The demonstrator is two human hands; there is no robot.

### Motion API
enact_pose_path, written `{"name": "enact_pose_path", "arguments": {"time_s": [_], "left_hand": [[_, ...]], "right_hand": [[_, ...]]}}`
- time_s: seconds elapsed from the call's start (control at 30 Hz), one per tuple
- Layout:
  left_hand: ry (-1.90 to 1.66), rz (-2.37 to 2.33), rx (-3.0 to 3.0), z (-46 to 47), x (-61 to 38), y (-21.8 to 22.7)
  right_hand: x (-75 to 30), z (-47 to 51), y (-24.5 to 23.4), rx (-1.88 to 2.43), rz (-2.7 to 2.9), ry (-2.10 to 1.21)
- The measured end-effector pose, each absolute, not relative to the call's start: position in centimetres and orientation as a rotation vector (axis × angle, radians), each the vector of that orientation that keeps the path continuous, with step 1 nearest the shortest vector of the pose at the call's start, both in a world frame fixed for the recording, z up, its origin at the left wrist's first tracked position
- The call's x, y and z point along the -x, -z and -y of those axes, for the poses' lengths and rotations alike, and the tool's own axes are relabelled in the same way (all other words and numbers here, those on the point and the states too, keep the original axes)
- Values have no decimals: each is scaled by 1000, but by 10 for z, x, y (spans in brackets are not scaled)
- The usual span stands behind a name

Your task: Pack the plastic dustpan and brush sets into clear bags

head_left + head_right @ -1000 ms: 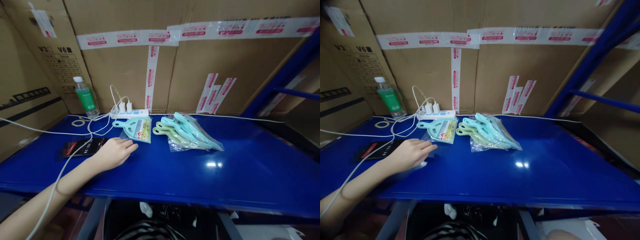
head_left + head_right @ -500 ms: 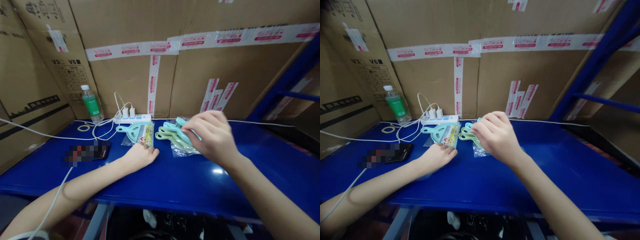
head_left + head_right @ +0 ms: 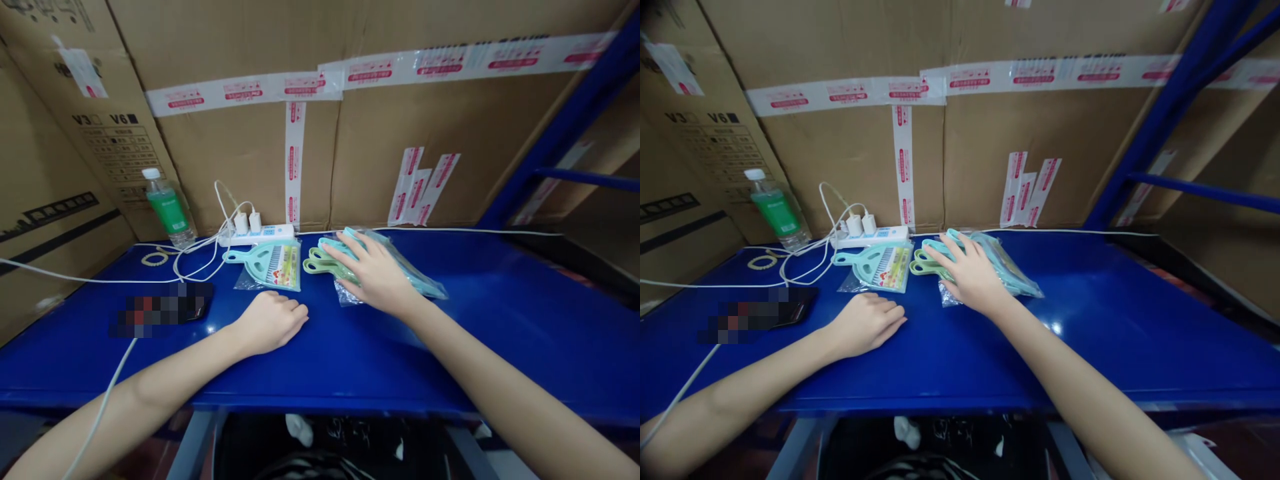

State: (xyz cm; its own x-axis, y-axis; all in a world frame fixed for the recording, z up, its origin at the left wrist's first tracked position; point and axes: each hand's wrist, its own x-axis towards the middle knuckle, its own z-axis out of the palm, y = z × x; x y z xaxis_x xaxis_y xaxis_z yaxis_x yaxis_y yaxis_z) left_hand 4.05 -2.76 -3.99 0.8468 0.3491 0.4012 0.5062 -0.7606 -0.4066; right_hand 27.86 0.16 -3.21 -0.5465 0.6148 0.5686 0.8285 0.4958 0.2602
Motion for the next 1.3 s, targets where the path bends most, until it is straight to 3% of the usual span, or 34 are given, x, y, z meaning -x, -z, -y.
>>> {"name": "enact_pose_path", "arguments": {"time_s": [0.53, 0.77, 0.87, 1.0, 1.1, 1.3], "left_hand": [[282, 509, 2642, 51, -49, 39], [474, 375, 2632, 71, -50, 37], [468, 132, 2782, 106, -61, 64], [225, -99, 2867, 134, -90, 148], [96, 338, 2899, 129, -112, 202], [24, 721, 3099, 100, -120, 205]], "right_hand": [[-270, 4, 34, 1303, 2288, 757], [-260, 11, 31, 1214, 2370, 786], [-257, 11, 31, 1200, 2394, 787], [-256, 12, 30, 1209, 2372, 790], [-257, 12, 30, 1210, 2378, 792], [-262, 11, 31, 1227, 2366, 772]]}}
